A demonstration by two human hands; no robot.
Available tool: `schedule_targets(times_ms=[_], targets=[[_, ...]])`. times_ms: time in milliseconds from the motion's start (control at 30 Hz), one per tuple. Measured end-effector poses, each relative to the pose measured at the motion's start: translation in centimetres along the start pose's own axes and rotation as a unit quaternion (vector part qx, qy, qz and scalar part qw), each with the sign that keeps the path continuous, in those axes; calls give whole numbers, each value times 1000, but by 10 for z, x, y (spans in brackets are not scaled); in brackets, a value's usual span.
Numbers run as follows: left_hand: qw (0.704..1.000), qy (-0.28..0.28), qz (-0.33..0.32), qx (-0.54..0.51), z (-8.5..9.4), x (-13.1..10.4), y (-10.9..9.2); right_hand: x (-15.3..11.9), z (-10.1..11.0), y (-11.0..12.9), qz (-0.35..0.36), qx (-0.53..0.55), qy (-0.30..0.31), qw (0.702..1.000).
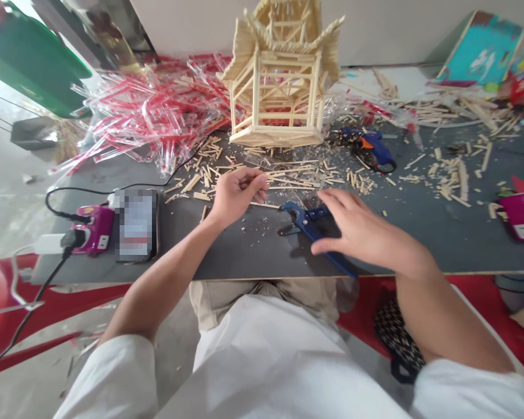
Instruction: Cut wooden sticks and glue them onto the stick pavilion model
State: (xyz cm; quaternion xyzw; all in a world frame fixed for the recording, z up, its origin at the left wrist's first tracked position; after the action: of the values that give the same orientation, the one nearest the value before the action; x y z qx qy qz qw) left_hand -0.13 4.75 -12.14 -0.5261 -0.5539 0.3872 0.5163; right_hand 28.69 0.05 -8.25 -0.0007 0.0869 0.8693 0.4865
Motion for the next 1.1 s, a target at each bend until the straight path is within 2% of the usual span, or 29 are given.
schedule_targets(times_ms=[67,133,300,367,433,567,667,767,833,967,1100], targets=[[1000,-15,-16,8,-1,0,-1,-21,-11,4,19,-61,29,998],[999,-32,-30,11,-2,0,-3,-33,-20,10,18,-93,22,995],[996,-80,-50,9,-1,0,-6,-34,-19,25,-45,-111,0,993],[994,-87,-60,9,0,1,-5,-32,-12,28,-79,-39,-5,996],[993,-91,-75,20,0,0,-5,-30,-6,32,-106,84,0,991],[987,-95,-112,62,-5,-6,-6,-20,-5,49,-106,314,4,943],[981,-89,-136,105,-8,-11,-9,-7,-9,66,-100,412,-8,906],[976,-80,-144,139,-8,-14,-10,3,-14,78,-117,465,-3,878],[970,-73,-153,177,-7,-14,-11,6,-15,81,-126,477,-2,870],[948,-47,-190,249,-8,-14,-13,11,-15,83,-121,474,-16,872],[937,-28,-211,276,-8,-14,-14,16,-21,88,-117,470,-36,874]])
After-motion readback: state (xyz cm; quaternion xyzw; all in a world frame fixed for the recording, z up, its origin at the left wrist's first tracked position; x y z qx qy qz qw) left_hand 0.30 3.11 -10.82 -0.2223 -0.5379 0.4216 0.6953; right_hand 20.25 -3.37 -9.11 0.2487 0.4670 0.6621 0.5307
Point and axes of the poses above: each hand's wrist, its own x-axis towards the middle knuckle, its own z-axis out of the back of the hand, y = z × x, the point moved 2 cm from there along x, towards the middle knuckle, and after that the axes turned 12 degrees about -x, right-handed, at the moved point
